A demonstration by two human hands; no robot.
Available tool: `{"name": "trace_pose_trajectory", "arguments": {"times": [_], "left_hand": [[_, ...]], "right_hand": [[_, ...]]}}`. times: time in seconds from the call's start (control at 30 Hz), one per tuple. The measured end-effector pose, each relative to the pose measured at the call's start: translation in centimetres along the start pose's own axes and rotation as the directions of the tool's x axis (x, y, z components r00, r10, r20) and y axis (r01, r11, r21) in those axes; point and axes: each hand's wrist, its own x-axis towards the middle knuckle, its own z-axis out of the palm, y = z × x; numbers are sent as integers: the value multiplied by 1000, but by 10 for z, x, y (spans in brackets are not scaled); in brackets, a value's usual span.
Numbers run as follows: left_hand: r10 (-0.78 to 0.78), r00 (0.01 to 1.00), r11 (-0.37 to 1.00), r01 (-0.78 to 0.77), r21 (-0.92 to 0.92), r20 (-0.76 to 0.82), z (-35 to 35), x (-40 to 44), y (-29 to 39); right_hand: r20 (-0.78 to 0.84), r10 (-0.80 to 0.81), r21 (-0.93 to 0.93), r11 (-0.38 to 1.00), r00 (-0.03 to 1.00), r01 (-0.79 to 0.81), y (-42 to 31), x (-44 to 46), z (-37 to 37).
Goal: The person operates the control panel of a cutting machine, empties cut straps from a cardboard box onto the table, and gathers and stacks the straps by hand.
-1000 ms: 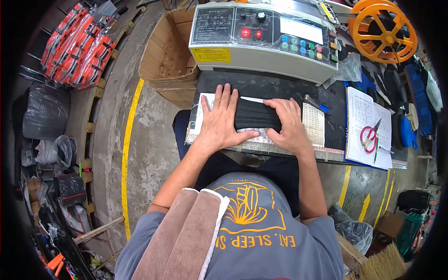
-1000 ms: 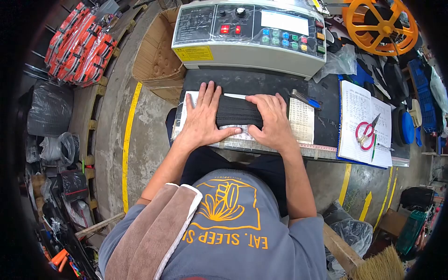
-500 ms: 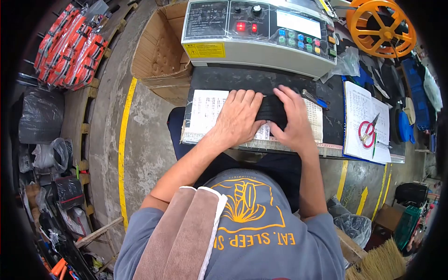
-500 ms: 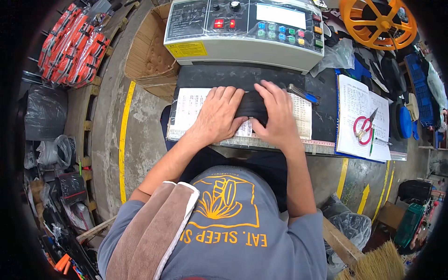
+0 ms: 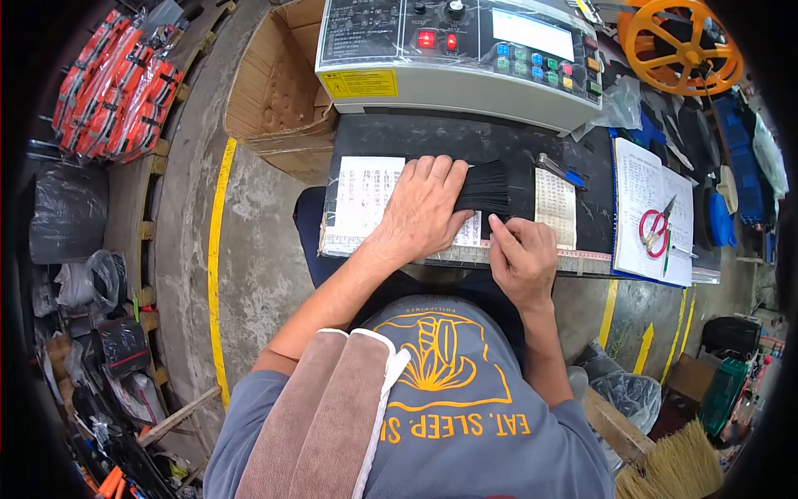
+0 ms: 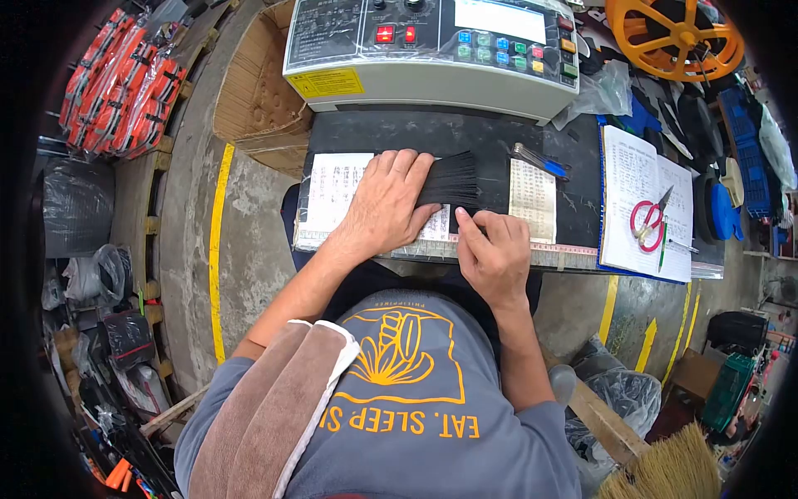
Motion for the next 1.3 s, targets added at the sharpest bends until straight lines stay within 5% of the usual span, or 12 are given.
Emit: {"name": "trace_pose_trajectory", "arguments": {"times": [1.3], "left_hand": [[-9,1000,999,9,-31,0,1,-1,-1]], "right_hand": [[-30,40,-83,996,999,-42,-11,21,3]]}}
